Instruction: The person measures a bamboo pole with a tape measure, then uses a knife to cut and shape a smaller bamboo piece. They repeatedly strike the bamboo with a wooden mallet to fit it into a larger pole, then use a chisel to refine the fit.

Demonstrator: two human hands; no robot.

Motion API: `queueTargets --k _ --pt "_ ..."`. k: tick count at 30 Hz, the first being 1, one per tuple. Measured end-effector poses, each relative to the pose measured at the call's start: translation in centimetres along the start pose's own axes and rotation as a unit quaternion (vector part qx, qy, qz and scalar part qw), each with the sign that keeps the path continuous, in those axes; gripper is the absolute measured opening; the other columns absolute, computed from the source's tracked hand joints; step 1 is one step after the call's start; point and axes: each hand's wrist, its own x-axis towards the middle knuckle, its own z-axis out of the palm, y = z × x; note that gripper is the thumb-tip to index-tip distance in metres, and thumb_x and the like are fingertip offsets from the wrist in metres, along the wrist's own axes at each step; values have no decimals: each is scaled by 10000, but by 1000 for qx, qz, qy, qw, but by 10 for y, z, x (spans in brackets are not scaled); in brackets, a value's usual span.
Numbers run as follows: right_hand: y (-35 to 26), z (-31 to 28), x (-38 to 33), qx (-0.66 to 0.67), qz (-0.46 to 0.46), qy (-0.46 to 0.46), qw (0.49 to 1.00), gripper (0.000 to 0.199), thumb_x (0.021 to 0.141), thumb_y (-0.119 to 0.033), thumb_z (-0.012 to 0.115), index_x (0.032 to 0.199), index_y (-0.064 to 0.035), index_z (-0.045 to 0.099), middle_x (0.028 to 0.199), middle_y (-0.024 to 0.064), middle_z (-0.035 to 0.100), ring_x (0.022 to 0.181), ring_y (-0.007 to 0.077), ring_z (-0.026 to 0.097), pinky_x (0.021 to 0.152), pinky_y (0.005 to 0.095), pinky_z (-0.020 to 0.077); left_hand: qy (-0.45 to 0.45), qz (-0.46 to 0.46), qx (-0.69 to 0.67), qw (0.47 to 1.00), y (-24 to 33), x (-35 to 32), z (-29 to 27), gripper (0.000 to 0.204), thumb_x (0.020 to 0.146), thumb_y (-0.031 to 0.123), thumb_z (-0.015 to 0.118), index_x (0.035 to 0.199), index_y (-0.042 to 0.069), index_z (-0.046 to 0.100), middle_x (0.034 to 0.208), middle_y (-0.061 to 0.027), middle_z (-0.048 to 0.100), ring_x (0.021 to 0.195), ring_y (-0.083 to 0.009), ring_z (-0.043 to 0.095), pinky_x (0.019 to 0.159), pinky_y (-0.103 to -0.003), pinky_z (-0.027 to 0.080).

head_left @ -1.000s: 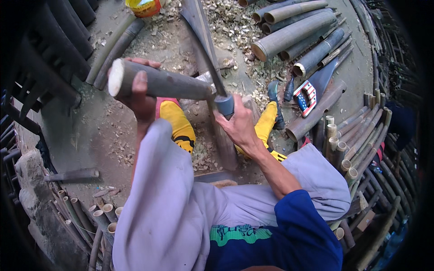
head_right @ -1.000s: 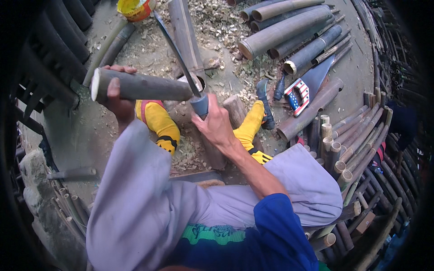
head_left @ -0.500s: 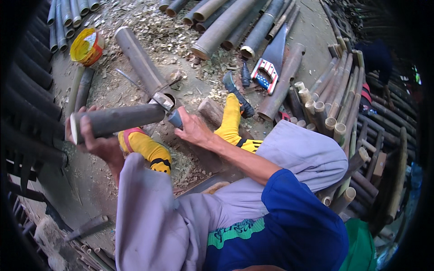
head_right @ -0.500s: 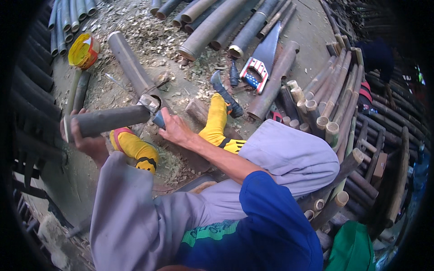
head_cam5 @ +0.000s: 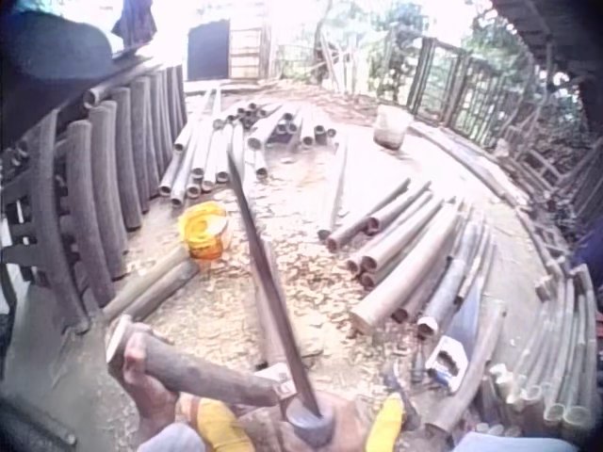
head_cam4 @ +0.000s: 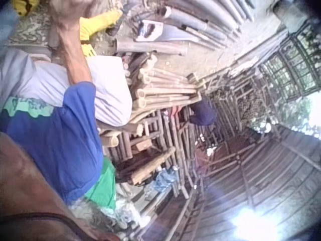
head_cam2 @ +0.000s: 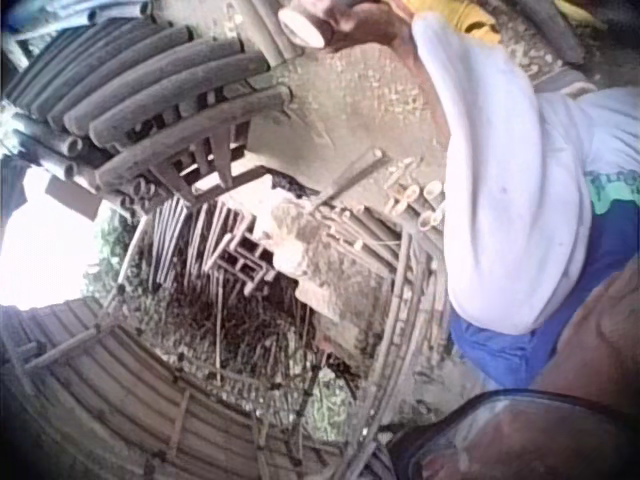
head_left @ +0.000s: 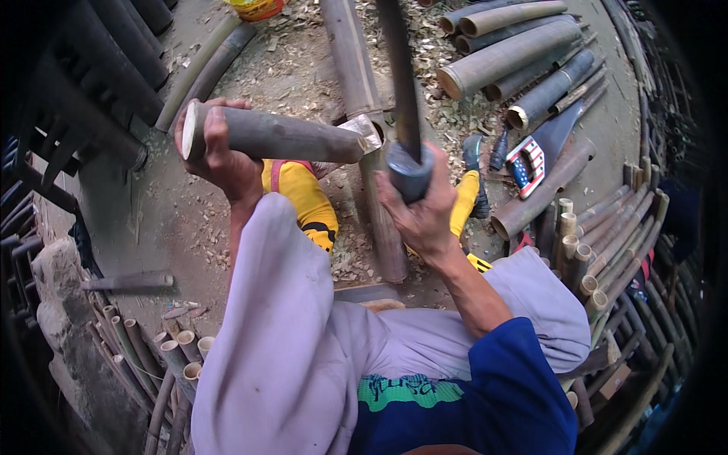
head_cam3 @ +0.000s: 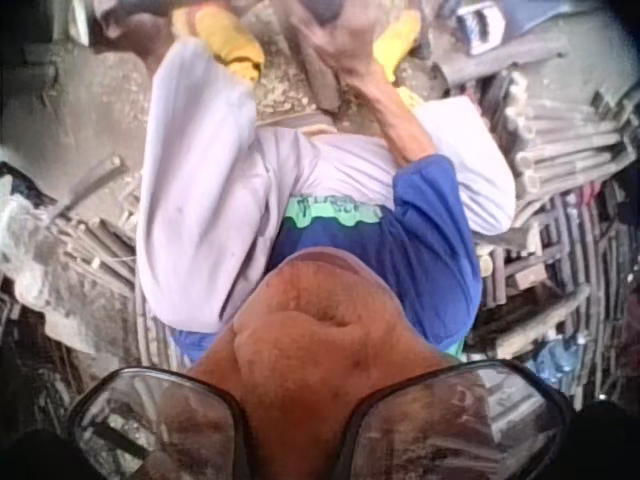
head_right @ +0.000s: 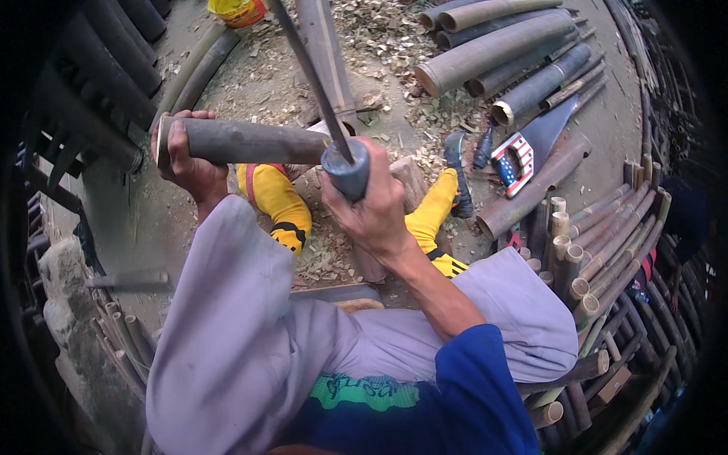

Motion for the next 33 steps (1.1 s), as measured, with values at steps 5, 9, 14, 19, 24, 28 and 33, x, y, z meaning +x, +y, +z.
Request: queueTargets --k 5,9,14,19,24,28,33 --pt "94 21 -40 -125 125 -123 977 402 792 -144 695 1084 -11 454 813 230 621 745 389 656 585 405 520 5 -16 -3 1000 4 -3 5 427 729 124 590 1087 -59 444 799 -181 601 658 -292 621 637 -419 543" --pt "74 12 -29 -133 248 -208 937 386 785 -132 694 1061 4 461 755 228 622 763 412 650 589 428 511 18 -23 4 1000 -1 2 -7 415 743 127 566 1097 -57 452 820 -192 595 689 -313 621 638 -437 543" --pt "8 7 -3 -11 32 -48 998 391 784 -126 718 1060 -2 470 770 167 626 713 316 680 581 369 524 14 -25 -54 998 -4 5 -15 456 734 143 586 1113 -58 431 795 -184 597 650 -291 618 615 -397 537" --pt "98 17 -32 -150 154 -191 958 389 746 -92 707 1028 6 457 740 259 610 787 477 601 629 455 509 -36 -14 -41 998 -4 -1 -4 463 716 137 585 1107 -64 441 794 -191 589 674 -296 617 612 -412 539" --pt "43 1 -12 -90 143 -171 971 391 763 -106 707 1058 -4 473 766 236 624 777 424 644 619 427 517 -47 -12 -52 997 -4 2 -6 482 697 132 576 1112 -71 441 782 -191 591 666 -291 618 598 -408 542" --pt "13 2 -6 26 9 -34 999 393 769 -111 722 1070 -22 486 778 164 634 686 291 678 595 336 526 -60 -37 -53 996 -5 3 -21 494 729 173 543 1158 -40 423 880 -200 573 798 -314 588 724 -470 513" --pt "112 11 -29 -176 214 -237 931 427 771 -201 695 1060 21 472 756 237 613 774 386 655 679 452 506 -94 -26 -63 993 -9 -1 -14 509 704 153 550 1154 -48 422 841 -201 585 734 -310 611 694 -441 524"
